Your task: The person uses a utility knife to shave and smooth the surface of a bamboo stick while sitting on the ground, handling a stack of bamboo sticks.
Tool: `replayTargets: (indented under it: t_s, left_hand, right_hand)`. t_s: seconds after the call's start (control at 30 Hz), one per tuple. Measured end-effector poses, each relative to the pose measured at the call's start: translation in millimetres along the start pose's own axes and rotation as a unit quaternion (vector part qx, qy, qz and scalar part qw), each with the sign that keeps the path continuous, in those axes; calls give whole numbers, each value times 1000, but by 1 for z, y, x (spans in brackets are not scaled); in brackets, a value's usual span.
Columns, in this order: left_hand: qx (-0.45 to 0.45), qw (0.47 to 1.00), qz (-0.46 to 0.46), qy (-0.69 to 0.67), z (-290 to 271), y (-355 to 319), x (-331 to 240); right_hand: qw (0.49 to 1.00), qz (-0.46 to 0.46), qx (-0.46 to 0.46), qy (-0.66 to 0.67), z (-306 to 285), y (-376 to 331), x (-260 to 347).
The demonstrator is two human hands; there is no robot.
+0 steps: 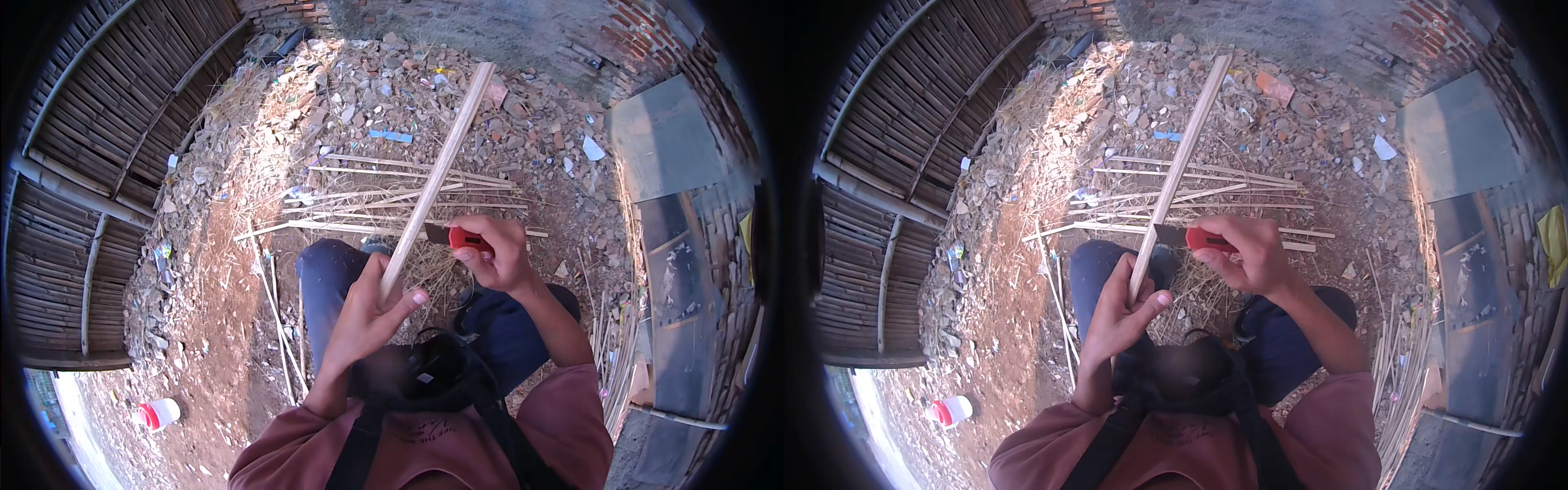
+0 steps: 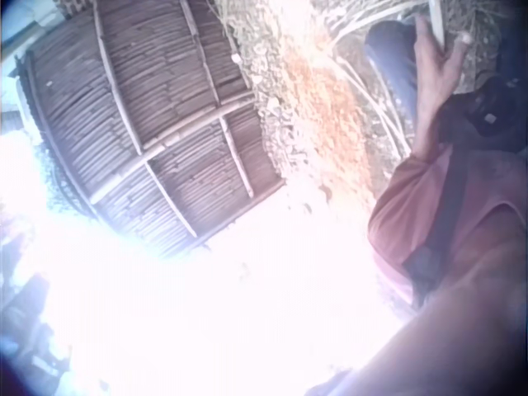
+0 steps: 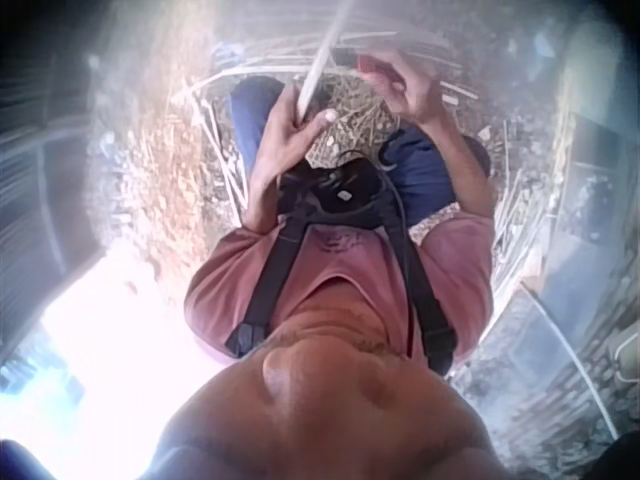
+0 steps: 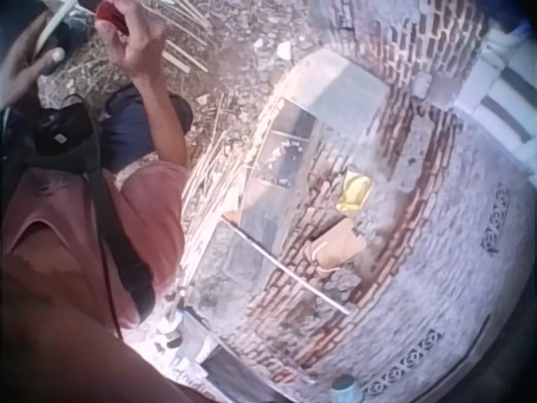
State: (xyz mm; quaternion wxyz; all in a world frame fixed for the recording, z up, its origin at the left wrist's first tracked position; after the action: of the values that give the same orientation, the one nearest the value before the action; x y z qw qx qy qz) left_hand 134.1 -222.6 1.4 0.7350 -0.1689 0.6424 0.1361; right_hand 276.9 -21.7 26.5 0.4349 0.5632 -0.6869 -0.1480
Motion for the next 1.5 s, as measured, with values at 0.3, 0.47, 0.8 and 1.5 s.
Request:
replayTargets:
  t_s: [0.3,0.47,0.8,1.5]
  left_hand:
    - [4,998,44,-49,5,4,-4]
    - [9,999,24,-34,4,5,-2]
    - [32,995,2,-95,4,8,-2]
    - [-63,997,53,4,16,10,-1]
  right_hand:
    - [992,-91,70,-52,29,-20,20]
    - [992,-98,62,-57,31,-21,23]
    - [992,-85,66,-60,28,-18,29]
    - [993,-8,21,-115,28,-19,42]
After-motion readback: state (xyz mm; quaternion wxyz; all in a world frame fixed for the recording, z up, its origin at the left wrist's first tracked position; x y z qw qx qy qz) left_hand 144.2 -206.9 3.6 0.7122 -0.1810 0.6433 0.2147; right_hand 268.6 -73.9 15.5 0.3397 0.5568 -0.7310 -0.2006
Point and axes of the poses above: each hand's wrist, its own y-axis towards the middle knuckle, its own z-axis out of the palm, x = y × z, the point moved 2 cm from there along y, towards the middle knuckle, and after that the axes turned 12 degrees about -y, right-handed, at the moved point
